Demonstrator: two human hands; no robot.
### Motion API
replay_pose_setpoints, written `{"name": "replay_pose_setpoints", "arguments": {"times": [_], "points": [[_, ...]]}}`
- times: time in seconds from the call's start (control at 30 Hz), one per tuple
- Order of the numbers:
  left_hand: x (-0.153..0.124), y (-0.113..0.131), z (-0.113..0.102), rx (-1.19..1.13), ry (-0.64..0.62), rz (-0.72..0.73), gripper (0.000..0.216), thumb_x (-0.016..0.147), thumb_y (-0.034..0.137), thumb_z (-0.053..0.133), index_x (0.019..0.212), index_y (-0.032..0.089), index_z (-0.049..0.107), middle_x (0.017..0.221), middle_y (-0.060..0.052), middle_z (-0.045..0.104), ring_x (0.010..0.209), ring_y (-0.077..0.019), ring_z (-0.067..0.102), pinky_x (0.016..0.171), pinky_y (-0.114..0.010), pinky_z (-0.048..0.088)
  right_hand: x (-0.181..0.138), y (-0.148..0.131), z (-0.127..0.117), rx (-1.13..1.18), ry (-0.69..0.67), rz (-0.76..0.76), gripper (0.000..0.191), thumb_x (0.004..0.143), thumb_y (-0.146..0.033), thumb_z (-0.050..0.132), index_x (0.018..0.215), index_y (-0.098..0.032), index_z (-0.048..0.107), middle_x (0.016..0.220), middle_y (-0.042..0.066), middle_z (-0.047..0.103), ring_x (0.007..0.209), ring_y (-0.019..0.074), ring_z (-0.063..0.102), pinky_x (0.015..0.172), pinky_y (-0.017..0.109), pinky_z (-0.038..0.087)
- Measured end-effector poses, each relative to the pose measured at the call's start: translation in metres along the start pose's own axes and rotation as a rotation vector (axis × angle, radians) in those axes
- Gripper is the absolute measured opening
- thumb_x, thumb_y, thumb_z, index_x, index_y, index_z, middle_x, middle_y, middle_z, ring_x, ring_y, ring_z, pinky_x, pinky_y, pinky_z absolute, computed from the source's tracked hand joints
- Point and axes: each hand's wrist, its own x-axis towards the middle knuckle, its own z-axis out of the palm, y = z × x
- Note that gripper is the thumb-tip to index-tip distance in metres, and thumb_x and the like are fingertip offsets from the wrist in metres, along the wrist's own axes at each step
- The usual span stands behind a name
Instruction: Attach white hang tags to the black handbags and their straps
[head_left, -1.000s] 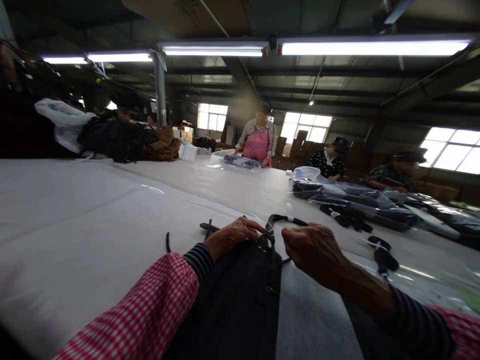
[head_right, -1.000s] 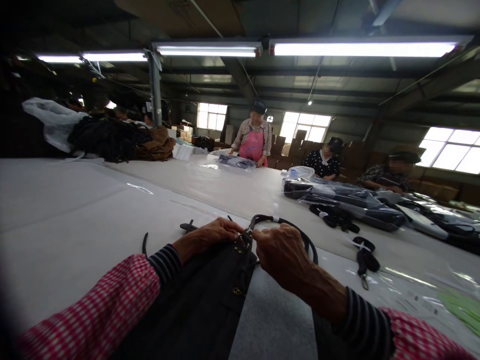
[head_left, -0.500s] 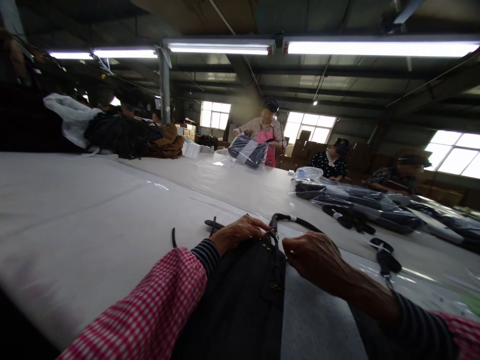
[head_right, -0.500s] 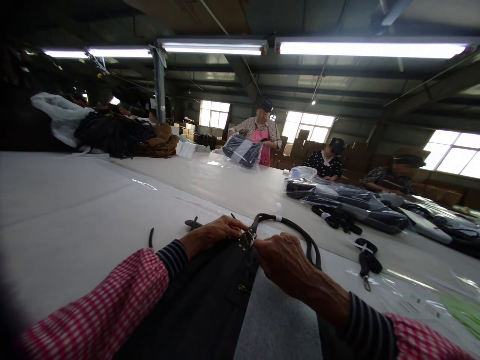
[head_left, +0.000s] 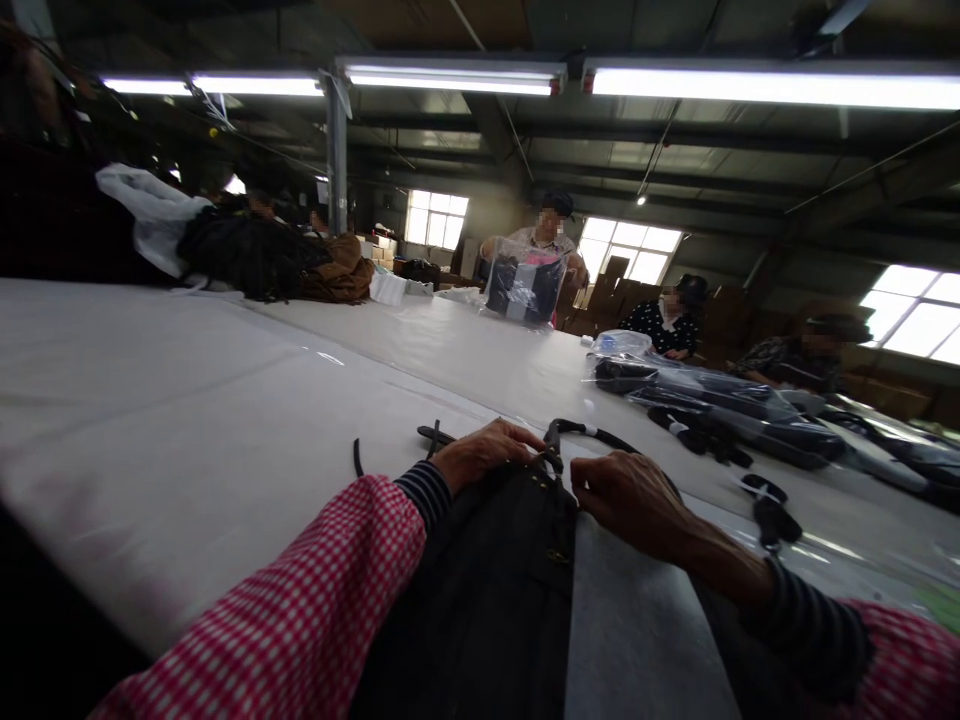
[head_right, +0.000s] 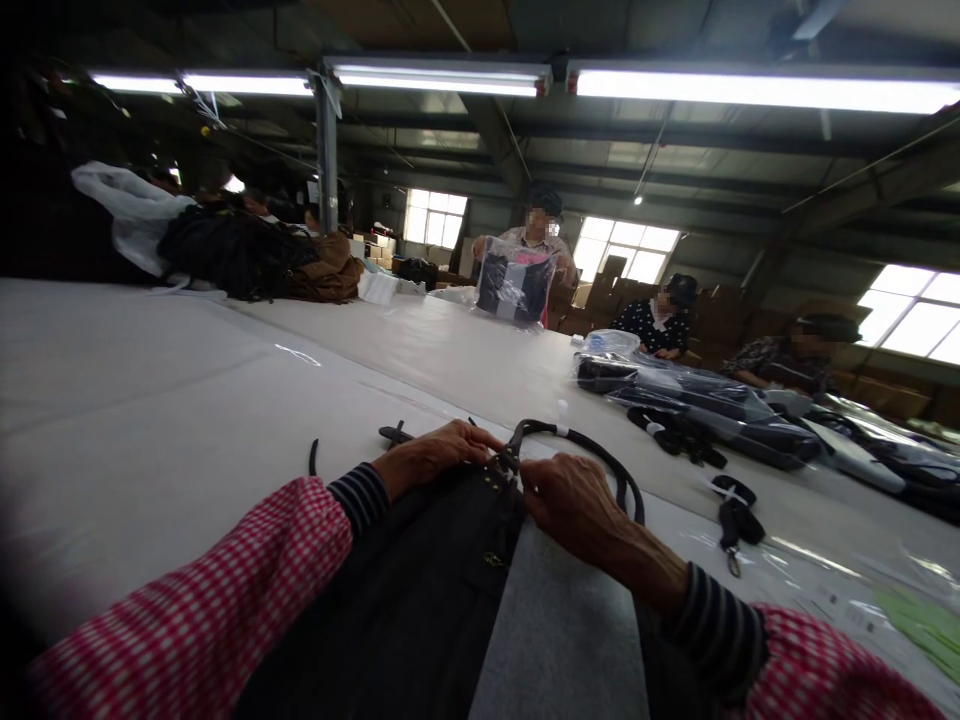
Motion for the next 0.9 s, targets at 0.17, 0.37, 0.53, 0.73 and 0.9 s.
{"name": "replay_pose_setpoints", "arguments": {"times": [0.17,0.37,0.53,0.73,0.9], "points": [[-0.001,0.002,-0.001,0.022,-0.075,0.017,0.039,0.052,0.023,0.084,0.089,0.012,0.081,0.080,-0.008,0.076,0.066,-0.0170,0.065,0.068,-0.029,0.051,0.019,-0.010,-0.001,-0.007,-0.016,0.010,0.023,0.092,-0.026,0.053,0.078,-0.020,0.070,0.067,0.004,0.067,0.064,0.0155,0.063,0.056,0.028,0.021],[-0.003,0.002,-0.003,0.057,-0.110,-0.001,0.029,0.055,0.024,0.083,0.080,0.011,0.080,0.077,-0.008,0.075,0.064,-0.0170,0.064,0.065,-0.029,0.049,0.033,-0.023,-0.001,-0.034,-0.044,0.042,0.017,0.087,-0.023,0.058,0.080,-0.019,0.073,0.073,0.006,0.072,0.071,0.0200,0.069,0.055,0.028,0.021],[0.000,-0.001,-0.001,0.086,-0.085,0.041,0.022,0.052,0.021,0.080,0.073,0.013,0.076,0.068,-0.004,0.070,0.061,-0.0153,0.059,0.061,-0.028,0.045,0.031,-0.024,0.011,-0.068,-0.024,0.047,0.023,0.092,-0.026,0.053,0.085,-0.020,0.073,0.077,0.008,0.073,0.075,0.0217,0.070,0.057,0.028,0.025],[0.000,0.000,-0.004,0.112,-0.033,0.068,0.022,0.054,0.025,0.081,0.070,0.014,0.073,0.066,-0.001,0.067,0.060,-0.0140,0.055,0.060,-0.028,0.040,0.025,-0.022,0.009,0.077,0.026,0.107,0.019,0.091,-0.026,0.054,0.095,-0.023,0.073,0.081,0.004,0.073,0.079,0.0195,0.068,0.062,0.027,0.030],[0.000,0.001,-0.013,0.107,0.107,0.122,0.022,0.059,0.028,0.079,0.075,0.016,0.069,0.073,0.000,0.067,0.069,-0.0129,0.052,0.069,-0.028,0.034,0.037,-0.016,-0.003,0.343,0.039,0.178,0.021,0.083,-0.026,0.062,0.101,-0.022,0.072,0.084,0.001,0.073,0.076,0.0162,0.065,0.065,0.025,0.033]]}}
